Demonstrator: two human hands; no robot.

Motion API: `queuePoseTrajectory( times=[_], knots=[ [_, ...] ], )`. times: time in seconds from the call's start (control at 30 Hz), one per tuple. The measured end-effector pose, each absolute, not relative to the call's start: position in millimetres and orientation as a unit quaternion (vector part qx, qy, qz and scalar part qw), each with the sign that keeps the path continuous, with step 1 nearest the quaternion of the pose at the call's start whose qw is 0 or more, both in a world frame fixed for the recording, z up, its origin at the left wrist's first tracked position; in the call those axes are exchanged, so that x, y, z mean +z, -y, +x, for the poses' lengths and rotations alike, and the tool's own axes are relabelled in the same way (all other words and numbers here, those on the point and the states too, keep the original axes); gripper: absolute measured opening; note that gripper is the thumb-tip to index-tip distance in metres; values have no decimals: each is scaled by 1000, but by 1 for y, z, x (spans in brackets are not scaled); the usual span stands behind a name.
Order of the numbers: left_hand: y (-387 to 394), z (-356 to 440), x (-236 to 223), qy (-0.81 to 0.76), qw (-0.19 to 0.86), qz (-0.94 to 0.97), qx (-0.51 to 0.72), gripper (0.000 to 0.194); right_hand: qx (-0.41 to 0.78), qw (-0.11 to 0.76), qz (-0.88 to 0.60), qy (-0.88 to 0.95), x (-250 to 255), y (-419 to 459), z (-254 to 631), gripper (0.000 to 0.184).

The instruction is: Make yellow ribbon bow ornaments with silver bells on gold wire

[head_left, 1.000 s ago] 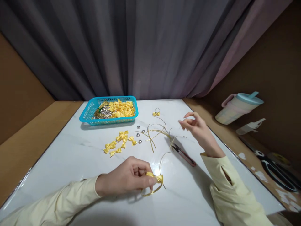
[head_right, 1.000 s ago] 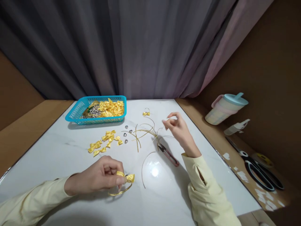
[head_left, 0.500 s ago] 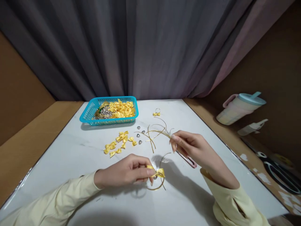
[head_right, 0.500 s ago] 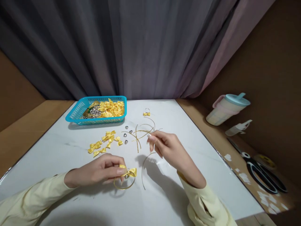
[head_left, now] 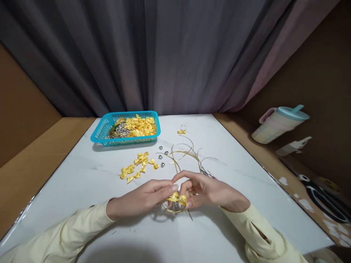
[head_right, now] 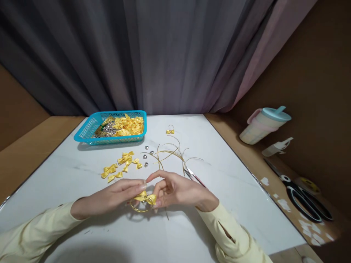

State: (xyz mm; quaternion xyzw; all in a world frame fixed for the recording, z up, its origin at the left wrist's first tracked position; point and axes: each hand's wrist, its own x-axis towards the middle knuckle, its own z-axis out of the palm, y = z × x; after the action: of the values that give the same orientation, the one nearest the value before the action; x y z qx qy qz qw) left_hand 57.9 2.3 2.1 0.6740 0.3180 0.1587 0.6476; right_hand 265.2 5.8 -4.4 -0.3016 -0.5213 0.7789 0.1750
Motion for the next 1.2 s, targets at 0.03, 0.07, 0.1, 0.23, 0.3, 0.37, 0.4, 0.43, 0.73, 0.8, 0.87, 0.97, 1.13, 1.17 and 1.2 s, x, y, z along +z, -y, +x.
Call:
queuePoseTrajectory(
  times=[0.03, 0.07, 0.1, 0.23, 0.3, 0.37, 0.4, 0.43, 0.73, 0.8, 0.87, 0.97, 1.13, 1.17, 1.2],
  knots=[
    [-2, 59, 3, -319, 635, 684, 166, 36, 775, 174, -307, 524, -5, -7, 266, 41],
    [-3, 59, 4, -320, 622, 693, 176, 36, 769, 171, -315, 529, -5, -8, 266, 37],
    [-3, 60, 4, -321, 612, 698, 185, 36, 762, 165, -326, 535, -5, -9, 268, 30],
    [-5, 59, 0, -335, 622, 675, 213, 37, 709, 148, -373, 580, 0, -12, 274, 13],
    [-4, 59, -3, -356, 653, 636, 206, 37, 668, 163, -396, 609, 2, -12, 277, 14],
    [-4, 59, -7, -384, 692, 584, 181, 33, 614, 190, -420, 641, 3, -10, 277, 15],
    [-3, 59, -8, -394, 711, 557, 170, 29, 584, 203, -430, 658, 3, -9, 276, 15],
    [-3, 59, -9, -398, 729, 533, 162, 26, 552, 215, -438, 677, 3, -8, 273, 15],
    [-5, 60, -14, -400, 758, 496, 138, 17, 222, 205, -505, 809, 8, -15, 299, 20],
    [-6, 59, -15, -408, 755, 494, 140, 17, 138, 121, -601, 777, 6, -17, 318, 22],
    [-7, 58, -16, -404, 760, 487, 149, 18, 128, 10, -636, 761, 0, -15, 330, 22],
    [-7, 57, -14, -388, 772, 473, 174, 20, 114, -86, -660, 737, -17, -7, 329, 16],
    [-7, 58, -7, -383, 773, 469, 192, 21, 67, -86, -685, 721, -39, 4, 321, 16],
    [-7, 58, -5, -386, 769, 469, 199, 21, 60, -87, -687, 719, -41, 6, 324, 18],
    [-7, 58, -4, -389, 766, 468, 206, 22, 59, -83, -690, 717, -42, 8, 329, 19]
  ],
)
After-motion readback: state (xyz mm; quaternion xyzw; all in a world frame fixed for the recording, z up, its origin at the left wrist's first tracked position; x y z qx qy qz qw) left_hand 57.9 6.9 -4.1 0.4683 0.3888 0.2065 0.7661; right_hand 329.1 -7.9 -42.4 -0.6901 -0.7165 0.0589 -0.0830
